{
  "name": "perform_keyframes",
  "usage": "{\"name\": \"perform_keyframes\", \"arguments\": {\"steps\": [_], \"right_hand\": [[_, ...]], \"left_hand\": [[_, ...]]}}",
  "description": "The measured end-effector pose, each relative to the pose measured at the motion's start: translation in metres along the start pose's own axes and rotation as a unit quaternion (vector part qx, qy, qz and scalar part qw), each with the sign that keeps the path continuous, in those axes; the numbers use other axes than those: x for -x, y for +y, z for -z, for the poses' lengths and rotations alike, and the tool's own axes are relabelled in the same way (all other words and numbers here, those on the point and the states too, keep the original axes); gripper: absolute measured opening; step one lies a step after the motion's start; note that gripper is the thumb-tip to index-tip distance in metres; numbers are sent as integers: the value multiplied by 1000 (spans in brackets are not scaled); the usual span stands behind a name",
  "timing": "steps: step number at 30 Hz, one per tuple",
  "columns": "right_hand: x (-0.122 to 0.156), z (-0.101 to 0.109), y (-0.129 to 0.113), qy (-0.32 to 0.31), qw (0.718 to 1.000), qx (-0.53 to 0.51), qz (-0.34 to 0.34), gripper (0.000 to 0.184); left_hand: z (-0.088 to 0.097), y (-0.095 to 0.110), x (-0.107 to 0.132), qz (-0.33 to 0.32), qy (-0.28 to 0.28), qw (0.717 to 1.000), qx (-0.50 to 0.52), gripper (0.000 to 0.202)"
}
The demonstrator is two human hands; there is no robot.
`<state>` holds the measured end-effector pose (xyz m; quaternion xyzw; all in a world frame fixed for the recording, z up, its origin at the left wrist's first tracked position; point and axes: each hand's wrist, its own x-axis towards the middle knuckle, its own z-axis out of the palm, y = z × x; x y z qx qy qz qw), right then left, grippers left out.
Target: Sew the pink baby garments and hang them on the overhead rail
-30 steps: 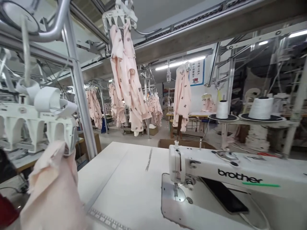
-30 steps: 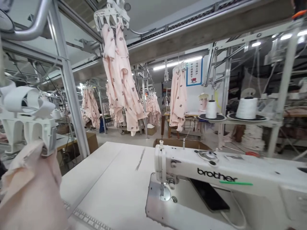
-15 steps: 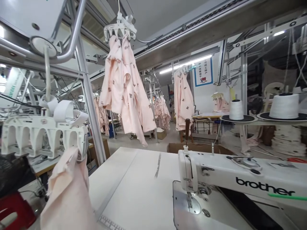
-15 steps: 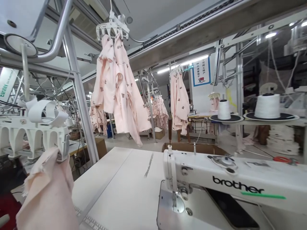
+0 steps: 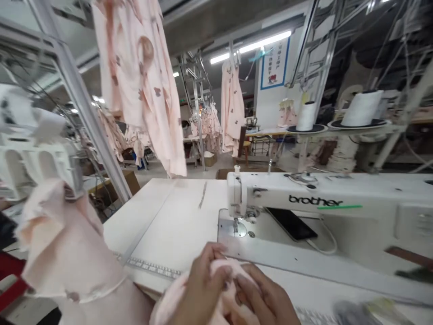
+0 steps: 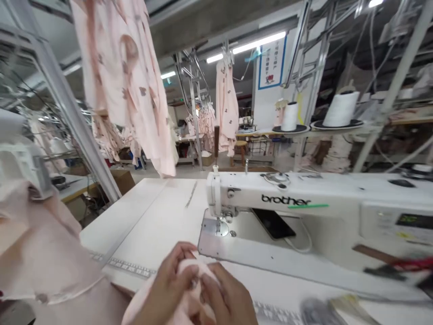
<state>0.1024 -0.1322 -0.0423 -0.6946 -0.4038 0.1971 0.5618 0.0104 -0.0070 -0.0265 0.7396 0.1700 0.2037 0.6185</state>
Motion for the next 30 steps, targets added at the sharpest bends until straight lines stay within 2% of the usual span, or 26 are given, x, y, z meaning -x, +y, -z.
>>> {"name": "perform_keyframes", "arguments": {"steps": [2,4,5,8,11,15,18,21,24,27,30], "right_hand": [[-7,5,-4,-28,998,-37,43,36],[-13,11,-4,-50,995,-43,69,34],[-15,13,-2,-55,995,-35,80,32],[-19,16,1,-30,996,-6,80,27],[-27,18,1,0,999,-29,23,21],[-49,26,6,47,997,-59,-21,14],[-68,33,18,60,998,-14,-23,14],[-84,36,31,46,995,66,-55,15],[-100,36,40,37,979,174,-101,15],[-116,37,47,44,961,231,-149,14],[-128,38,55,38,949,251,-187,15]], "left_hand": [[3,9,-9,55,-57,995,66,50],[8,14,-17,78,-125,987,69,47],[10,15,-20,74,-139,986,59,41],[13,13,-27,49,-137,988,45,28],[11,15,-39,56,-127,990,38,23],[6,18,-73,71,-128,989,23,27],[0,6,-102,85,-141,986,35,30],[-4,-17,-123,106,-151,982,35,28],[-4,-36,-134,82,-152,982,-82,20],[-4,-45,-143,30,-147,960,-237,16],[-4,-47,-152,24,-159,950,-267,12]]}}
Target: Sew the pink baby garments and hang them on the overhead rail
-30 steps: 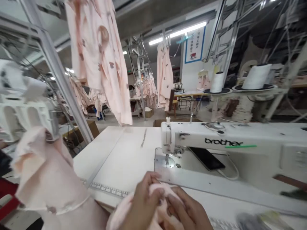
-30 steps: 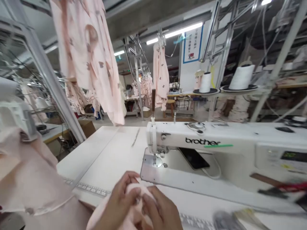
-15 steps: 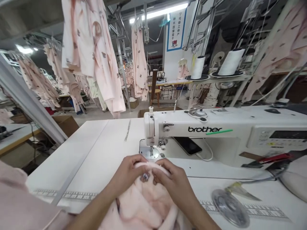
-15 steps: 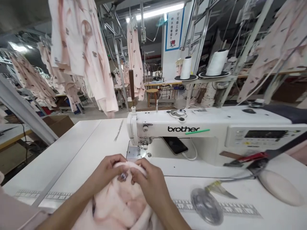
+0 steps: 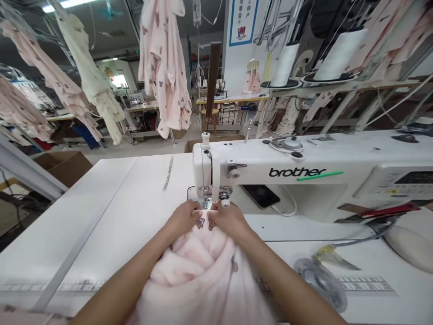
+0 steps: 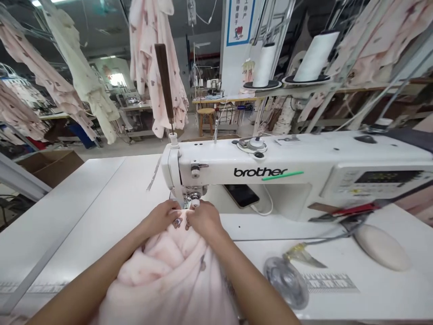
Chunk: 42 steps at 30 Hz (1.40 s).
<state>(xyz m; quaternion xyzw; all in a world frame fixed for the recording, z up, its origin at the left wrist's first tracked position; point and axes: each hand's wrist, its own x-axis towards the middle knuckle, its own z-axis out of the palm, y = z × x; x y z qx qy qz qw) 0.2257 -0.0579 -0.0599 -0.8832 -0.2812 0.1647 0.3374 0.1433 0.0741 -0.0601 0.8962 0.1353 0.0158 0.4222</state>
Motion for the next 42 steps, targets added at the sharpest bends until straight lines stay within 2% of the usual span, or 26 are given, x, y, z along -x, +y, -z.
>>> {"name": "perform_keyframes", "arguments": {"steps": [3,7,15,26,36,42], "right_hand": [[-8,-1,4,-4,1000,8,-23,11],[-11,1,6,-4,999,18,-48,10],[-10,8,2,9,998,45,-46,14],[-9,0,9,51,996,74,-14,13],[-9,-2,8,67,993,87,-30,10],[-10,-3,7,73,991,106,-28,11]], "left_hand": [[0,-1,-9,14,-7,1000,-13,11],[-1,2,-18,45,12,998,-30,12],[-3,16,-18,78,18,996,-38,18],[-7,12,-18,70,42,997,-14,20],[-8,12,-18,58,45,997,-10,12],[-10,13,-18,64,62,995,-48,11]]}}
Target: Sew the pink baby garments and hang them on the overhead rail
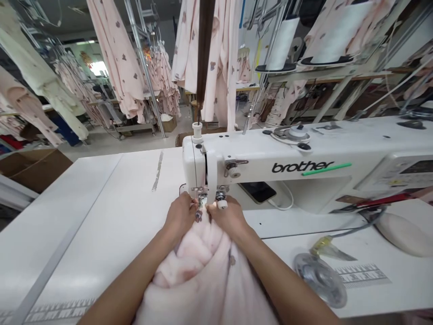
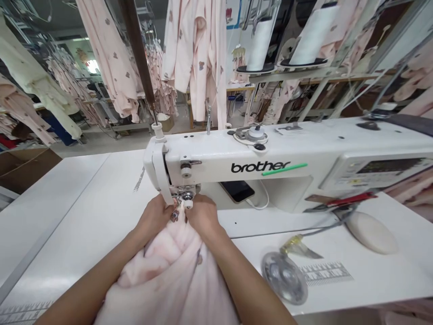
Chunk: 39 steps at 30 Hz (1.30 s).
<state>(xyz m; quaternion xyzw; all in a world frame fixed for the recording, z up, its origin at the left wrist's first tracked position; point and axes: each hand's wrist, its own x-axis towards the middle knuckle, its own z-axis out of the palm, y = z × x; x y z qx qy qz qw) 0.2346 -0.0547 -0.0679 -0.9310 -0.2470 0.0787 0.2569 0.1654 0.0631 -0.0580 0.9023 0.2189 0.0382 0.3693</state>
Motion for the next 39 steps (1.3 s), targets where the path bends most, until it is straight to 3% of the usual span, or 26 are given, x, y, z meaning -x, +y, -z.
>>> {"name": "perform_keyframes", "arguments": {"steps": [27,34,39], "right_hand": [[-6,-17,1,67,997,30,24,18],[8,3,18,6,987,-56,149,38],[8,2,22,22,989,-58,132,36]], "left_hand": [[-4,-6,-7,-30,69,996,-50,13],[2,-14,-8,-65,61,996,-30,22],[0,-14,-10,-53,65,996,-27,20]]}}
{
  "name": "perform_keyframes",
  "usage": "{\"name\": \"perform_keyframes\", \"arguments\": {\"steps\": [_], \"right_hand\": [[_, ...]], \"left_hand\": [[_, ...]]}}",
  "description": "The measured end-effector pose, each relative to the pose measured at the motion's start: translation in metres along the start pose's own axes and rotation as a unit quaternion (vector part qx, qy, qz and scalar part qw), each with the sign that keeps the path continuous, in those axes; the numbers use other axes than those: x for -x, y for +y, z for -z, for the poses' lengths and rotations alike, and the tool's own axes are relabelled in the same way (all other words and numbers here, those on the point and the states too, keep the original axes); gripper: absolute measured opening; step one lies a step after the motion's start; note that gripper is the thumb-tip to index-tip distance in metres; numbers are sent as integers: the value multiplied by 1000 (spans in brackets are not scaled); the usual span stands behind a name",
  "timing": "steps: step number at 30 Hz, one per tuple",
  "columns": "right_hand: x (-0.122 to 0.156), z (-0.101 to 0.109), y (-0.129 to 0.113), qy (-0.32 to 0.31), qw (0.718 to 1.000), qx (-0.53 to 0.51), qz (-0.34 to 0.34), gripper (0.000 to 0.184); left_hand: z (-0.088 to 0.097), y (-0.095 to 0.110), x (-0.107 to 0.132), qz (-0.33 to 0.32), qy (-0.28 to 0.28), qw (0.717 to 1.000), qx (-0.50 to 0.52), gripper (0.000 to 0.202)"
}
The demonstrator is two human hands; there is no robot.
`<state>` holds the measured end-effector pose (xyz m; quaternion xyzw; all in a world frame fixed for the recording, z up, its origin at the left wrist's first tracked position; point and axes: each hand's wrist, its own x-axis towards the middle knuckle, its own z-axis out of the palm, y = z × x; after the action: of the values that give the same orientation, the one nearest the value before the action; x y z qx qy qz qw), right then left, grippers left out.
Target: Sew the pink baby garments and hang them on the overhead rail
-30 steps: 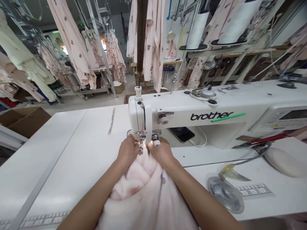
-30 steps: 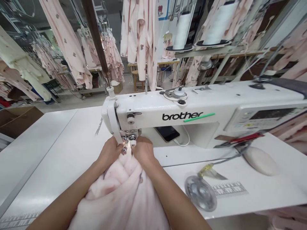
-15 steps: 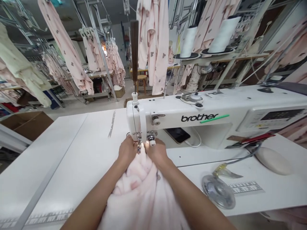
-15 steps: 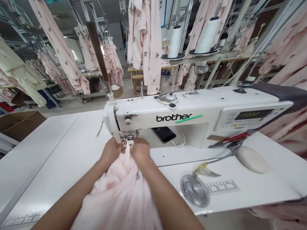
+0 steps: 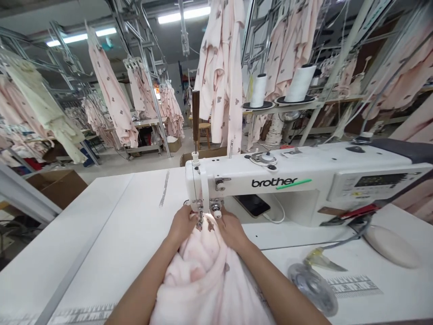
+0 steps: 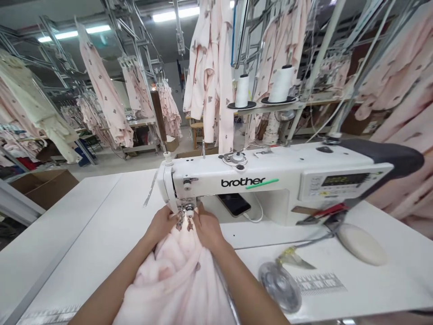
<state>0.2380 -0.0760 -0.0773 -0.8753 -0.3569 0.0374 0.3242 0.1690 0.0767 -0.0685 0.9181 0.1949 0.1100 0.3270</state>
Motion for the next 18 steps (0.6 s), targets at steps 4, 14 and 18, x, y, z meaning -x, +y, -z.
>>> {"name": "perform_keyframes", "arguments": {"steps": [4,14,18], "right_hand": [[-2,-3,-1,-3,1000,9,-10,33],[-2,-5,0,-10,1000,23,-5,36],[2,-4,-2,-15,999,12,33,43]], "left_hand": [[0,0,0,5,-7,1000,6,18],[0,-2,1,11,-32,999,31,18],[4,4,7,6,-26,998,57,23]]}}
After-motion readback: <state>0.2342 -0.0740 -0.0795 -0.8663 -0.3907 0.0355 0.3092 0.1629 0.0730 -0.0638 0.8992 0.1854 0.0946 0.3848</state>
